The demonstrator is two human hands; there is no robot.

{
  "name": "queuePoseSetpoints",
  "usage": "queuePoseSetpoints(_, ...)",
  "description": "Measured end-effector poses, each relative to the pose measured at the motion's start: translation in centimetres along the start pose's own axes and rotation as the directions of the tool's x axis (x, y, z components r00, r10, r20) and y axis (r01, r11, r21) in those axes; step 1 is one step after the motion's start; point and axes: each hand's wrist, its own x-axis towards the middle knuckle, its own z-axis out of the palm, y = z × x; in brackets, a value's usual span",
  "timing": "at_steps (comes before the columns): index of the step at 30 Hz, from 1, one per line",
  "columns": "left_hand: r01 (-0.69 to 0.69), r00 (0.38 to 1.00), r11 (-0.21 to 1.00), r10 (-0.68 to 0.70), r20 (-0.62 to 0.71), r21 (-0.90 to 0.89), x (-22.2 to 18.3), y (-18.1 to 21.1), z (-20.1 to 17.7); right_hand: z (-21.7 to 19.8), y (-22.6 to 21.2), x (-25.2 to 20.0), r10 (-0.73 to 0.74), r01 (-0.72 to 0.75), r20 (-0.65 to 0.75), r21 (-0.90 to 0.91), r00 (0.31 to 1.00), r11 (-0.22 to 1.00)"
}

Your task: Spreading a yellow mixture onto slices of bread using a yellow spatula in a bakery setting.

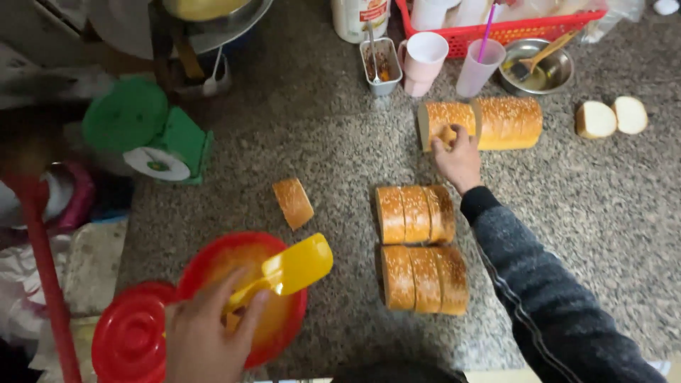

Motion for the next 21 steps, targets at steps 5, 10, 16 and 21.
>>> queuePoseSetpoints(5, 0.033, 0.999, 0.999, -0.033, -0.017, 0.002, 0.1, -1.5, 1.5, 2.8, 1.1, 1.7, -0.007, 0.006, -0.012, -0.079, 1.0, 0.997)
queuePoseSetpoints(10, 0.072, 0.997, 0.997, -0.072, -0.031, 0.017, 0.7, -1.5, 1.6, 7.5, 3.0, 2.9, -0.39, 0.26, -0.309, -0.387, 0.867, 0.885)
queuePoseSetpoints(16, 0.086, 0.993, 0.996, -0.084, -0.086, 0.02, 2.0, -1.8, 1.6, 8.9, -3.1, 3.9, -0.183, 0.093, -0.181, -0.418, 0.966, 0.904)
queuePoseSetpoints(21, 0.012, 0.994, 1.0, -0.013, -0.105, -0.014, 2.1, -2.0, 1.8, 11.8, -3.7, 5.8, -0.055, 0.006, -0.071, -0.558, 0.996, 0.83)
